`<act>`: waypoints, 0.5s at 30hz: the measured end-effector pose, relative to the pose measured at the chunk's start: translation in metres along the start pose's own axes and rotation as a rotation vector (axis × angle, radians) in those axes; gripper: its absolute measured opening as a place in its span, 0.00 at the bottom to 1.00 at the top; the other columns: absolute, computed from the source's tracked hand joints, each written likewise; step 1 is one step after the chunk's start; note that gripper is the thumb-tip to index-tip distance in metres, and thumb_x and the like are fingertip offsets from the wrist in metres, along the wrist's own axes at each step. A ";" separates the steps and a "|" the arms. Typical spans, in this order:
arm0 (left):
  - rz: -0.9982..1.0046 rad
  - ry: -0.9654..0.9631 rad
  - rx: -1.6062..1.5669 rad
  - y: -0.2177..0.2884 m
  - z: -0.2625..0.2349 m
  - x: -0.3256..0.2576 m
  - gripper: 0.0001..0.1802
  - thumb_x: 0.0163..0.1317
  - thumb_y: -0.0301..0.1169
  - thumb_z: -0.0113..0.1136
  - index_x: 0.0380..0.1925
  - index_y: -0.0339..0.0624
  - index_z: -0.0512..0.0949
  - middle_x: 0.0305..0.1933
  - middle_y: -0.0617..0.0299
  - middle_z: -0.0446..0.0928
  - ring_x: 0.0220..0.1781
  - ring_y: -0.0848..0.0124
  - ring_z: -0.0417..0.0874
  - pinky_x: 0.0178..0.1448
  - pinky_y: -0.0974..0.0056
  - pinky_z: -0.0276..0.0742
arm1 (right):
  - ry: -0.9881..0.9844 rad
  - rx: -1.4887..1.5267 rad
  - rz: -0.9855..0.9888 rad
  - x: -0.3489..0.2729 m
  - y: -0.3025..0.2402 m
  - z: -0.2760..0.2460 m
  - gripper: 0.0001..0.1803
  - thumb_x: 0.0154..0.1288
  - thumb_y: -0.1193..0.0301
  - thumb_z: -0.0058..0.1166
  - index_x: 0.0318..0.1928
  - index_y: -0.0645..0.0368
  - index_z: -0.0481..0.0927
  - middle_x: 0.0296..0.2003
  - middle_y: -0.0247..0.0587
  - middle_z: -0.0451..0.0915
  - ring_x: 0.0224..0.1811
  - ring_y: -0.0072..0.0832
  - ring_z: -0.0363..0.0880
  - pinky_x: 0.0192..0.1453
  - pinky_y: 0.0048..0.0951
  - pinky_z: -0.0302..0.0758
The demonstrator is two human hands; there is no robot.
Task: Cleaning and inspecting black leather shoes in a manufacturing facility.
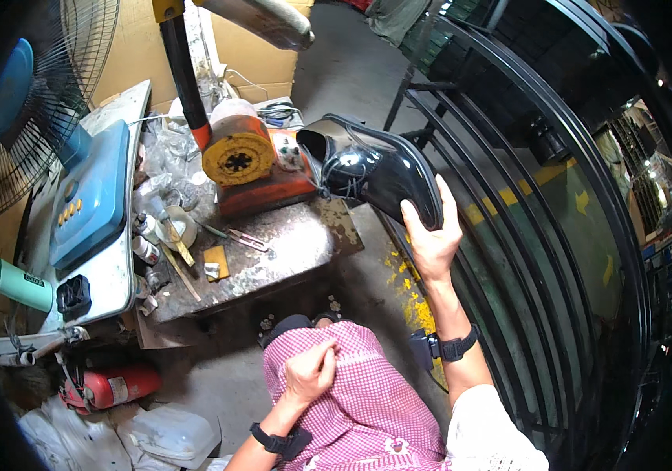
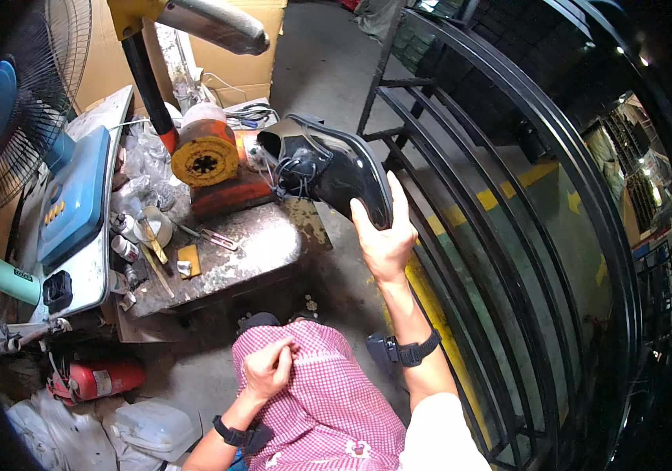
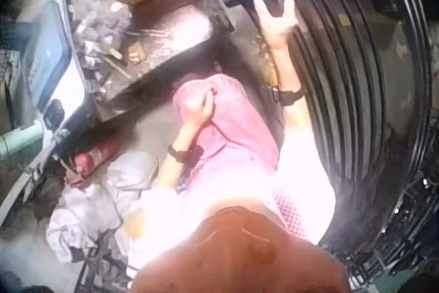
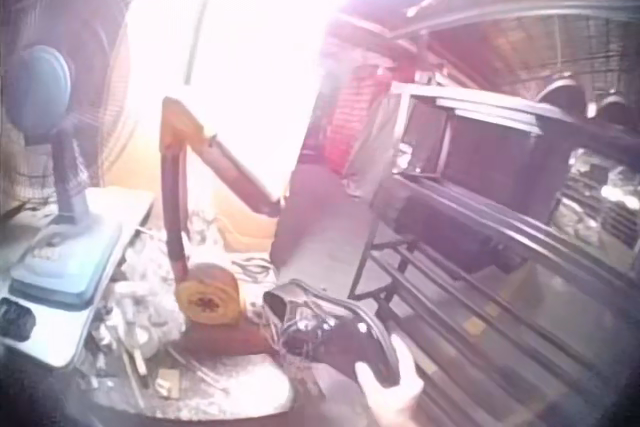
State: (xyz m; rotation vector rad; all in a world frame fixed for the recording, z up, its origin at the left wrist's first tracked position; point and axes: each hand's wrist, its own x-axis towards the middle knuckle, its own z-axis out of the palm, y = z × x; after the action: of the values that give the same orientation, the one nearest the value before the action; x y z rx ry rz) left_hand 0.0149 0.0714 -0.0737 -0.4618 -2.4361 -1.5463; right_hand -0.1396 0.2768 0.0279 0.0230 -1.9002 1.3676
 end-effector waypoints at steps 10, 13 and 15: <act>-0.019 -0.013 -0.037 -0.006 -0.007 0.008 0.08 0.52 0.22 0.56 0.33 0.34 0.79 0.24 0.57 0.80 0.22 0.68 0.81 0.26 0.69 0.75 | -0.005 -0.196 -0.146 0.076 0.016 0.102 0.32 0.49 0.66 0.63 0.55 0.63 0.68 0.34 0.55 0.80 0.37 0.36 0.82 0.41 0.30 0.77; -0.005 -0.001 -0.057 -0.006 -0.008 0.013 0.08 0.51 0.22 0.56 0.33 0.34 0.79 0.23 0.58 0.79 0.20 0.69 0.80 0.24 0.69 0.74 | 0.021 -0.250 -0.126 0.095 0.008 0.120 0.33 0.48 0.65 0.64 0.55 0.62 0.70 0.36 0.54 0.80 0.38 0.34 0.81 0.43 0.30 0.75; 0.005 0.012 -0.038 -0.008 -0.010 0.010 0.08 0.51 0.22 0.56 0.33 0.35 0.79 0.23 0.59 0.79 0.20 0.70 0.80 0.24 0.70 0.74 | 0.020 -0.216 -0.081 0.104 0.001 0.132 0.32 0.48 0.66 0.65 0.54 0.62 0.70 0.40 0.52 0.80 0.41 0.30 0.80 0.47 0.28 0.74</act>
State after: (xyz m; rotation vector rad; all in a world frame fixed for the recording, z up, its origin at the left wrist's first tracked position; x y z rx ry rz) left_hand 0.0029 0.0606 -0.0722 -0.4633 -2.3986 -1.5914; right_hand -0.2879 0.2121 0.0732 -0.0207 -1.9987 1.1000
